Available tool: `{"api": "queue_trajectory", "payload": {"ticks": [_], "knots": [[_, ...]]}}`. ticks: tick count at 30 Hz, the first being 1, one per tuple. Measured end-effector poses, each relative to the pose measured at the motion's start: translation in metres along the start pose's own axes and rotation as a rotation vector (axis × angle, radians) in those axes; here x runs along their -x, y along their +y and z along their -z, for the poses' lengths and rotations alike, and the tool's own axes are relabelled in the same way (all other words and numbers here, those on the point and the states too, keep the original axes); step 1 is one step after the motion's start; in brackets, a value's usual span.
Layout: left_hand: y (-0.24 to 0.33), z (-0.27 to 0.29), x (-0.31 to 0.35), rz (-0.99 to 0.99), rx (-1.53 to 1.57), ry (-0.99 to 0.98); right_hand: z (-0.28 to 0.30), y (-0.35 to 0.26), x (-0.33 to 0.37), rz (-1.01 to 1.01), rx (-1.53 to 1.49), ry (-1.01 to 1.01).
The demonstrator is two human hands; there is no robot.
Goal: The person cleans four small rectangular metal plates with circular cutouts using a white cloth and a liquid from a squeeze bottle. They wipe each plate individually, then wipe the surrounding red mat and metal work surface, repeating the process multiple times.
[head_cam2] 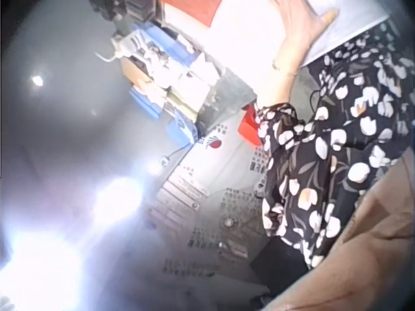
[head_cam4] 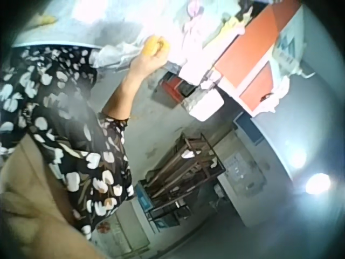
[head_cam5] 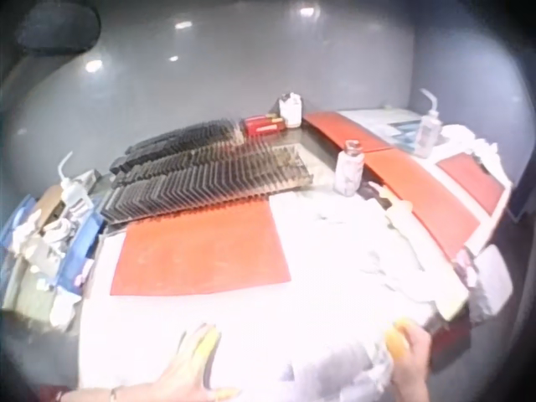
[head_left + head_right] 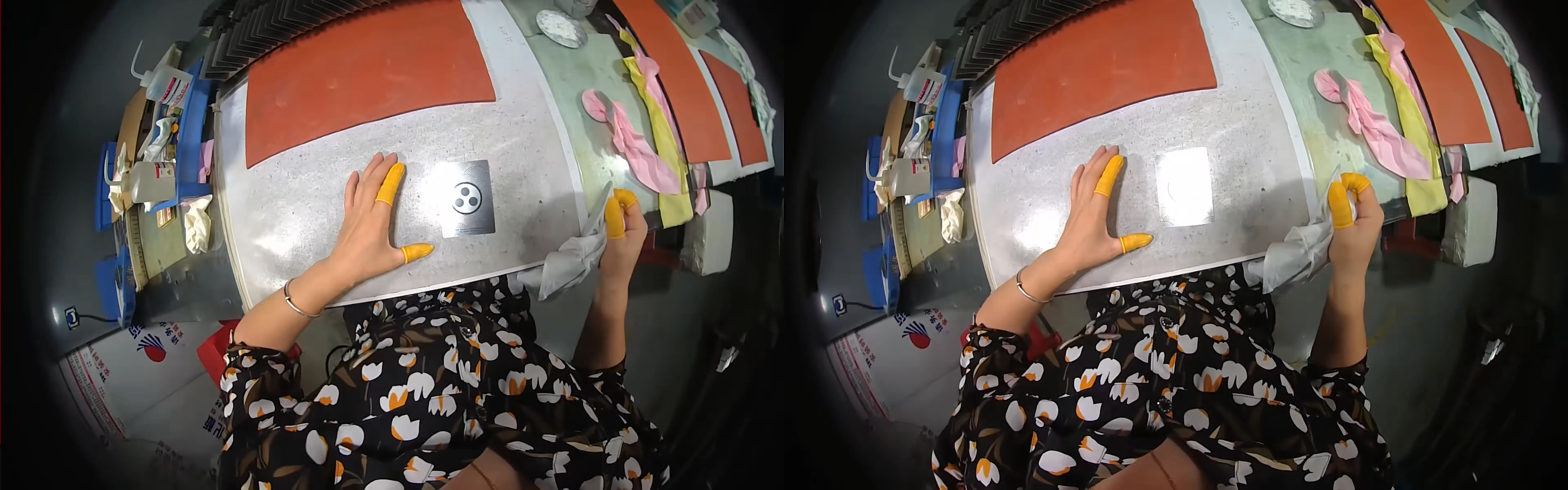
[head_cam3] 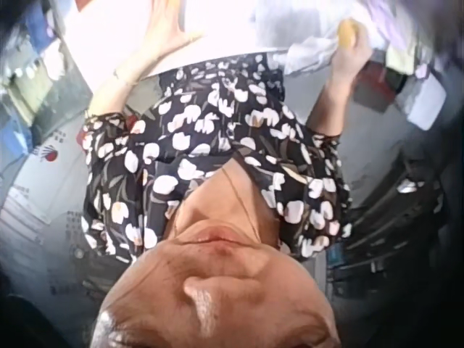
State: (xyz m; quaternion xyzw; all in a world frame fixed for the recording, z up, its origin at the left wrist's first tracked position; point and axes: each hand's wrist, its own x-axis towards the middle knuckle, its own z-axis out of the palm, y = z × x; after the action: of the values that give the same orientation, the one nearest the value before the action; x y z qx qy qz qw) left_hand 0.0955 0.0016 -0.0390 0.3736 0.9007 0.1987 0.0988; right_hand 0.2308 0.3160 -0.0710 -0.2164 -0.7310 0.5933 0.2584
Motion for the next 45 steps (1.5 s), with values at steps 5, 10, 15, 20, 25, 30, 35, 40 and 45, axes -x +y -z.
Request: {"api": "queue_trajectory", "payload": {"ticks": [5,10,15,20,25,30,35,40,45], "knots": [[0.000,-0.002,0.000,-0.004,0.013,0.002,0.002,-0.001,0.002,-0.053,-0.129,-0.060],[0.009,-0.004,0.000,0.066,0.078,0.061,0.005,-0.003,-0.003,-0.053,-0.038,-0.063],[0.020,-0.014,0.019,0.164,0.083,0.135,0.012,-0.033,-0.027,-0.053,0.023,-0.430],[0.029,-0.023,0.020,0.233,-0.089,0.163,0.006,-0.024,-0.054,-0.161,-0.029,-0.548],[0.034,-0.023,0.018,0.254,-0.178,0.138,0.011,-0.018,-0.050,-0.166,-0.074,-0.514],[0.034,-0.025,0.017,0.244,-0.242,0.095,0.013,-0.018,-0.051,-0.073,-0.076,-0.533],[0.035,-0.027,0.015,0.235,-0.252,0.090,0.016,-0.014,-0.054,-0.025,-0.074,-0.555],[0.033,-0.027,0.013,0.236,-0.231,0.105,0.018,-0.014,-0.052,-0.109,-0.070,-0.566],[0.035,-0.027,0.015,0.237,-0.243,0.118,0.015,-0.012,-0.052,-0.024,-0.070,-0.549]]}}
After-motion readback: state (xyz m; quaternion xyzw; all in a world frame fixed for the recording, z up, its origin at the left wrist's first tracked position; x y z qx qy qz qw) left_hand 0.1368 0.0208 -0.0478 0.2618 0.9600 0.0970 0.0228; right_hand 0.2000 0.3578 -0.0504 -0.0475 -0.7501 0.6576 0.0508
